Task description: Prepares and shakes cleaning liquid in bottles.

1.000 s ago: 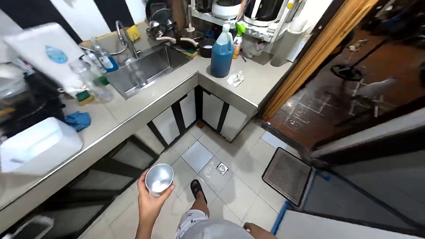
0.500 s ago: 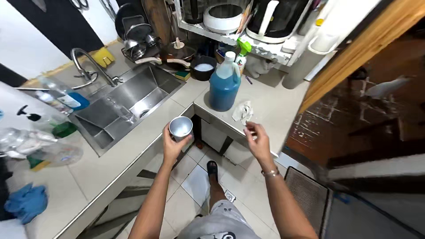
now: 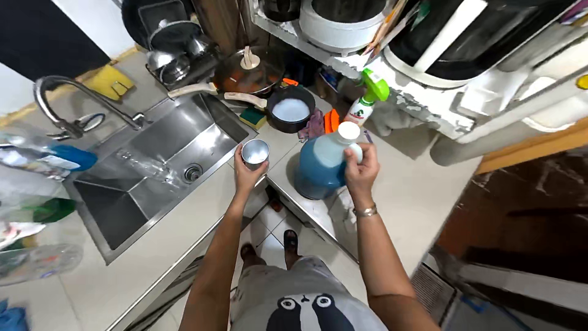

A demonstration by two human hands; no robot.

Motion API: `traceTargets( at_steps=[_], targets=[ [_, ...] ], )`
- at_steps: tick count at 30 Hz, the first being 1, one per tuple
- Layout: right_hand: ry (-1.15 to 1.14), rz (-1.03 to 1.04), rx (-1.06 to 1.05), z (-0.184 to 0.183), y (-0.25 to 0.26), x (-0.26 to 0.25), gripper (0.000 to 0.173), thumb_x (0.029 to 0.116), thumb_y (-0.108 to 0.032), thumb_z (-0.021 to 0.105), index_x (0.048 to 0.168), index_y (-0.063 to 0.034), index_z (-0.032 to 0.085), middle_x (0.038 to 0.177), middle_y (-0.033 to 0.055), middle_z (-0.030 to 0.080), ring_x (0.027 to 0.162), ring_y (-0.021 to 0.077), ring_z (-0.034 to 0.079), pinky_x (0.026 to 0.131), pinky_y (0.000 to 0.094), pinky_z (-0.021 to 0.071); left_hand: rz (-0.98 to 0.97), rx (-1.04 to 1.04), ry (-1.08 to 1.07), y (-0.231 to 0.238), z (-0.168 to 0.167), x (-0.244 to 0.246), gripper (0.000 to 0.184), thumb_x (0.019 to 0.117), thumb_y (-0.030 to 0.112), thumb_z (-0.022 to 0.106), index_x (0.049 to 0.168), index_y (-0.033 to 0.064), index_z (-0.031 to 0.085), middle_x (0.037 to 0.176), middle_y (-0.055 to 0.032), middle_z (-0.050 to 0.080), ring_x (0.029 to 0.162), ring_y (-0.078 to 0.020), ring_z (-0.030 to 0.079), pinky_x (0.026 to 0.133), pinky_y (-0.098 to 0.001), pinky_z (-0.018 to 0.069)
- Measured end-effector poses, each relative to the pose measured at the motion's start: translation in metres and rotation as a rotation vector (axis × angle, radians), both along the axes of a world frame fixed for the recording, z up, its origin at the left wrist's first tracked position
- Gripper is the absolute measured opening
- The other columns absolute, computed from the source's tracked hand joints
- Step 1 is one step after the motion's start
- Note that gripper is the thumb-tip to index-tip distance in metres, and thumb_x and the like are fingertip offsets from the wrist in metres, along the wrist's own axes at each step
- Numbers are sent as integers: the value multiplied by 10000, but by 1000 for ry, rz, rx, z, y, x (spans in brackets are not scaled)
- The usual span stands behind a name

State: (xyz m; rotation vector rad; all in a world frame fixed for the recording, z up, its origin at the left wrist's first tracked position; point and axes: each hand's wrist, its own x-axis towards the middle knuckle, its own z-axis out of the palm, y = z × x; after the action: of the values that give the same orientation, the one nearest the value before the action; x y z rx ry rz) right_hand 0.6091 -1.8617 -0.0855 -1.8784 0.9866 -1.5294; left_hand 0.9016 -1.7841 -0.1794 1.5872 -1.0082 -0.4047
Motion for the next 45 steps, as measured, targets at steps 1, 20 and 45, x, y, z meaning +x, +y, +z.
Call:
traceTargets(
  at_steps=[1,20,45],
  targets=[
    [-32,24,38,5,-3,-4,325,1017,-150,625,1268,43,549,1075,90,672,913,53,675,839,247,585,-5,14,9,1,-1,1,1119,712,270,936,1558,-26,267,1491,-257,480,1357,-274,528,1133,-402,453],
    [-346,-138,-13,74,62,-77,80,969,-262,717,1041,-262,752,838,-156,721,641,-50,618,592,156,551,-856,-1,107,-27,71,-84,584,1105,397,309,1319,-47,621,1408,-155,616,1405,-235,497,1199,-437,369],
    [-929,-648,230,75,189,-169,328,1099,-153,388,979,-131,693,623,-88,613,488,-26,520,497,143,484,-1865,713,470,-63,131,-236,981,971,759,38,1014,92,756,950,53,767,908,-23,705,857,-250,564]
  ],
)
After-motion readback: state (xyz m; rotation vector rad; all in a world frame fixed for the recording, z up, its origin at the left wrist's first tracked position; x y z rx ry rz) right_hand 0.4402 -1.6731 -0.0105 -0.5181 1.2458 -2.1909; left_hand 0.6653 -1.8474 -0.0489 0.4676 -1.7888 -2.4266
